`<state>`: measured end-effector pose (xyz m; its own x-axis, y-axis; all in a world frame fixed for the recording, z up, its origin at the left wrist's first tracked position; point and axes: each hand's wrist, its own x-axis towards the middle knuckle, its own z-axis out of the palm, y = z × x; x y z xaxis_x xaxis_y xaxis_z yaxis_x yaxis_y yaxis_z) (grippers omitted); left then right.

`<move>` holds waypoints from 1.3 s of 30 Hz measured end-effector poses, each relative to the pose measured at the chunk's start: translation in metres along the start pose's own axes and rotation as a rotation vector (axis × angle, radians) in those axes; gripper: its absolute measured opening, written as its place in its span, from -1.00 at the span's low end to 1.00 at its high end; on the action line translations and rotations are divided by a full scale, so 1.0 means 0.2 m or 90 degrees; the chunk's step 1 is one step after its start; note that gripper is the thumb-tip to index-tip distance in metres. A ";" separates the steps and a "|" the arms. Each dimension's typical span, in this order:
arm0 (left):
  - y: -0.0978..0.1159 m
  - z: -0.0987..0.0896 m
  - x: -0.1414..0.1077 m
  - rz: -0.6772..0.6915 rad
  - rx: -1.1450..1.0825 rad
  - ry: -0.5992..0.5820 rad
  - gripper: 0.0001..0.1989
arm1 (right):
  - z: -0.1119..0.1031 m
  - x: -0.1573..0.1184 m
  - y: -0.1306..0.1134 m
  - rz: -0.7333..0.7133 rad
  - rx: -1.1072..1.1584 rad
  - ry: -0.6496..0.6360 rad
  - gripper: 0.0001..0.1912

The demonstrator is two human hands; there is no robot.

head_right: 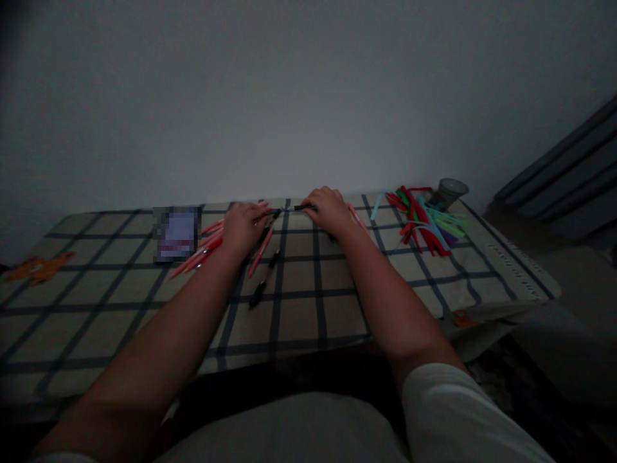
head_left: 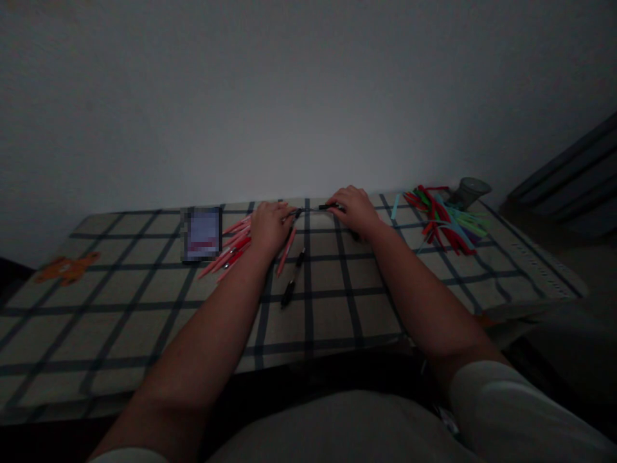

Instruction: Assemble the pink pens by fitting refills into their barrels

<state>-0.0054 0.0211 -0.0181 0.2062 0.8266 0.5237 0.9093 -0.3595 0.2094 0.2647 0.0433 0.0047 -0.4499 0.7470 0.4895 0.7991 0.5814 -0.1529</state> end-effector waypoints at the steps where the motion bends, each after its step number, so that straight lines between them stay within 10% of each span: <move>1: 0.00 0.00 0.00 0.001 -0.002 0.002 -0.72 | 0.00 0.00 -0.01 -0.002 0.001 -0.003 -0.81; 39: 0.02 -0.01 0.00 0.065 0.010 -0.041 -0.69 | 0.11 0.01 -0.10 -0.035 0.102 -0.041 -0.66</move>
<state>-0.0018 0.0182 -0.0166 0.3207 0.8125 0.4869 0.8878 -0.4370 0.1444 0.2401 0.0407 -0.0097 -0.5193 0.7292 0.4457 0.7017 0.6615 -0.2648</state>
